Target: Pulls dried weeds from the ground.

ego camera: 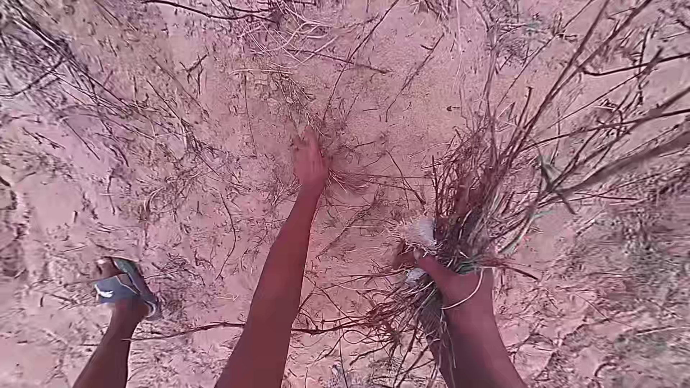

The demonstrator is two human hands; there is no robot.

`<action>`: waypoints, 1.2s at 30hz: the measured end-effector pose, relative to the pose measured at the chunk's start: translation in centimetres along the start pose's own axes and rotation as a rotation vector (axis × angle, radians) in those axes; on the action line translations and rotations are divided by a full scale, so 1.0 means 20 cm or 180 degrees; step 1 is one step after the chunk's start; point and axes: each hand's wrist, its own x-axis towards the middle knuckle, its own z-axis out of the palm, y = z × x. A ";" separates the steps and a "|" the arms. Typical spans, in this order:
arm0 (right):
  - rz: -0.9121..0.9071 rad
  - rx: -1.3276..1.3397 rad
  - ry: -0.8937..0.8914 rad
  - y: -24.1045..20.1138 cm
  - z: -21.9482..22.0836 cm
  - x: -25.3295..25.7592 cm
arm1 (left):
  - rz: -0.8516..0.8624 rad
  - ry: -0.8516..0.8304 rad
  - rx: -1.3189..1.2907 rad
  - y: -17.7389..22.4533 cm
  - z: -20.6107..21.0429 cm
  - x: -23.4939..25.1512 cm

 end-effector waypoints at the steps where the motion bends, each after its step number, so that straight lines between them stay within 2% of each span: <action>1: -0.0015 -0.0197 0.0046 0.01 0.02 -0.01 | 0.0098 -0.0066 -0.0027 -0.01 -0.05 -0.01; 4: -0.0042 -0.0792 -0.0017 -0.02 0.07 -0.02 | 0.0465 -0.0200 -0.0095 -0.04 -0.25 -0.06; 6: 0.0057 -0.1026 -0.0195 -0.04 0.12 -0.02 | 0.0697 -0.0085 -0.0165 -0.08 -0.40 -0.15; 8: 0.0209 -0.0983 -0.0220 -0.03 0.16 0.00 | 0.0978 0.0119 -0.0574 -0.12 -0.48 -0.32; 10: 0.0457 -0.0741 -0.0191 -0.01 0.19 0.03 | 0.0926 0.0142 -0.1030 -0.16 -0.51 -0.53; 13: 0.0691 -0.0464 0.0000 -0.02 0.20 0.09 | 0.0691 0.0149 -0.1202 -0.19 -0.54 -0.81; 17: 0.0760 -0.0242 0.0006 -0.07 0.22 0.12 | 0.0804 0.0338 -0.1092 -0.47 -0.43 -1.25; 19: 0.0698 -0.0575 -0.0090 -0.12 0.21 0.11 | 0.0322 -0.0019 -0.0858 -0.69 -0.34 -1.47; 20: 0.0714 -0.0759 -0.0129 -0.12 0.22 0.11 | -0.0069 -0.0421 -0.0562 -0.82 -0.31 -1.60; 23: 0.0850 -0.0852 -0.0187 -0.09 0.25 0.13 | -0.1234 -0.2173 0.0645 -1.17 -0.23 -1.85; 25: 0.0890 -0.0754 -0.0171 -0.08 0.26 0.14 | -0.1350 -0.2716 0.0898 -1.32 -0.20 -1.95; 27: 0.0911 -0.0797 -0.0198 -0.10 0.26 0.15 | -0.1301 -0.2386 0.0736 -1.32 -0.23 -1.92; 29: 0.0888 -0.0840 -0.0176 -0.12 0.26 0.15 | -0.1007 -0.1270 0.0123 -1.21 -0.30 -1.75; 31: 0.0846 -0.0756 -0.0144 -0.13 0.25 0.16 | -0.0642 -0.0133 -0.0638 -1.01 -0.36 -1.47; 32: 0.0814 -0.0670 -0.0126 -0.14 0.25 0.16 | -0.0518 0.0234 -0.0912 -0.90 -0.40 -1.30; 36: 0.0781 -0.0188 -0.0037 -0.18 0.22 0.19 | -0.0234 0.0727 -0.1596 -0.47 -0.47 -0.58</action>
